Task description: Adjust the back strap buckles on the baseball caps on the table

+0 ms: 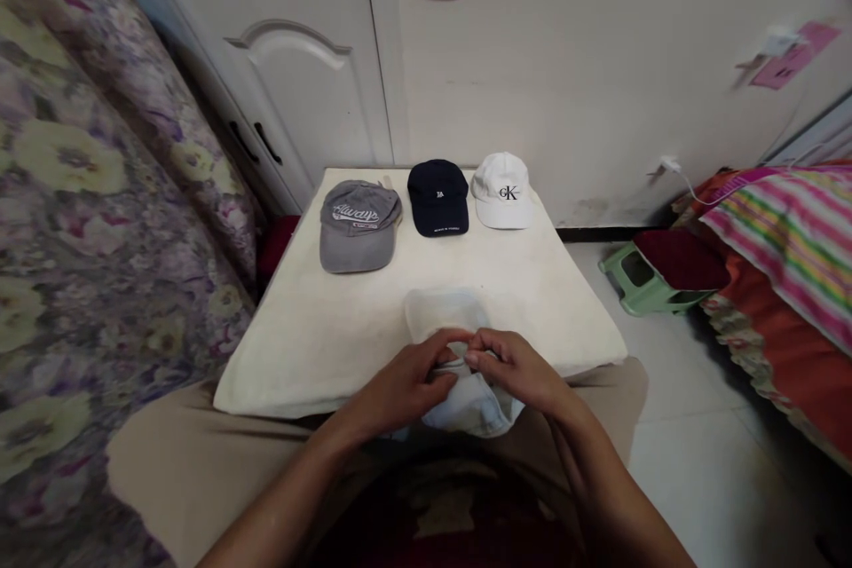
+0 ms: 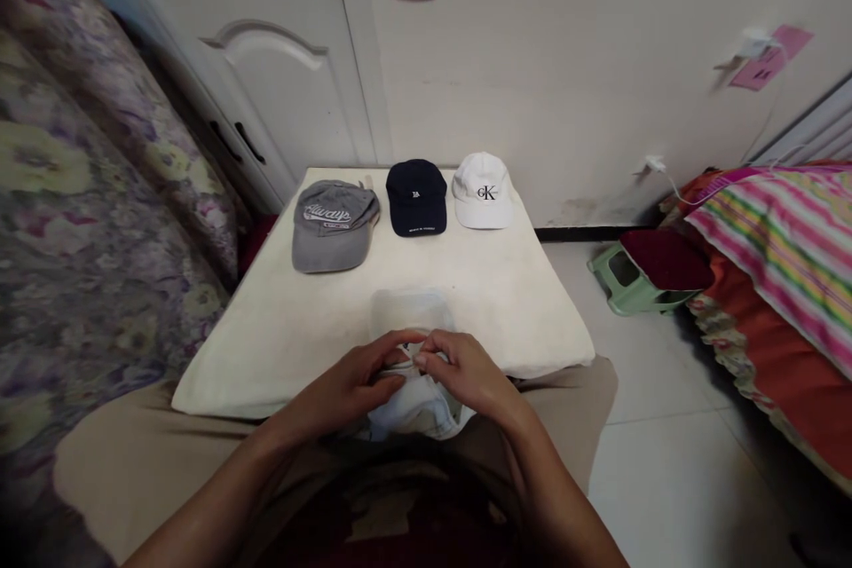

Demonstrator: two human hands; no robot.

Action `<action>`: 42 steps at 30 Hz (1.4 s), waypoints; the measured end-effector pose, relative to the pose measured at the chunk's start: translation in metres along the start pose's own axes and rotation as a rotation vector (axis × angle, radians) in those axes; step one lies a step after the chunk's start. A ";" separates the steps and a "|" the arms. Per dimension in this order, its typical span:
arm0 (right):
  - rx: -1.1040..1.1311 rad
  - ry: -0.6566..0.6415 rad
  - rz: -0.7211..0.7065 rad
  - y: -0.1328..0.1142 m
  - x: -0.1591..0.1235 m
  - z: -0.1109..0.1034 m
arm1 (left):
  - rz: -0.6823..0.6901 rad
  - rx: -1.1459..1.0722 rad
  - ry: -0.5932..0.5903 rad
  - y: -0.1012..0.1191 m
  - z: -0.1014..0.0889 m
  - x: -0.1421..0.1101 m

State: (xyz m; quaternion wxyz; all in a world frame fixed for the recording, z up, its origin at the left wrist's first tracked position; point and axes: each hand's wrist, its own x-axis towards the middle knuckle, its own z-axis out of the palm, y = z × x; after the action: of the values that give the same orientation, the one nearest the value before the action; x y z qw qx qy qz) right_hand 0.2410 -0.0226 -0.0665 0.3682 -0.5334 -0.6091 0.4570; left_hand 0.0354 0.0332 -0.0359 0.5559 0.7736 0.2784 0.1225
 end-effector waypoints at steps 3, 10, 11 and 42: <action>0.131 0.011 0.043 0.004 -0.001 -0.001 | -0.010 -0.080 0.066 -0.005 -0.001 -0.006; 0.208 -0.002 0.084 0.007 -0.002 0.004 | -0.053 -0.074 0.225 -0.005 0.006 -0.017; 0.202 -0.002 0.078 0.007 -0.002 0.005 | -0.073 -0.063 0.227 -0.005 0.008 -0.016; 0.287 -0.060 0.085 0.001 -0.009 0.002 | -0.114 -0.151 0.248 -0.017 0.005 -0.013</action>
State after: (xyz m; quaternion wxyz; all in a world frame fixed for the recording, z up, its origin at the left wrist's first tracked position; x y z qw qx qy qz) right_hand 0.2407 -0.0322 -0.0675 0.4027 -0.4869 -0.5252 0.5701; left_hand 0.0218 0.0255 -0.0523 0.5801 0.6913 0.3784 0.2058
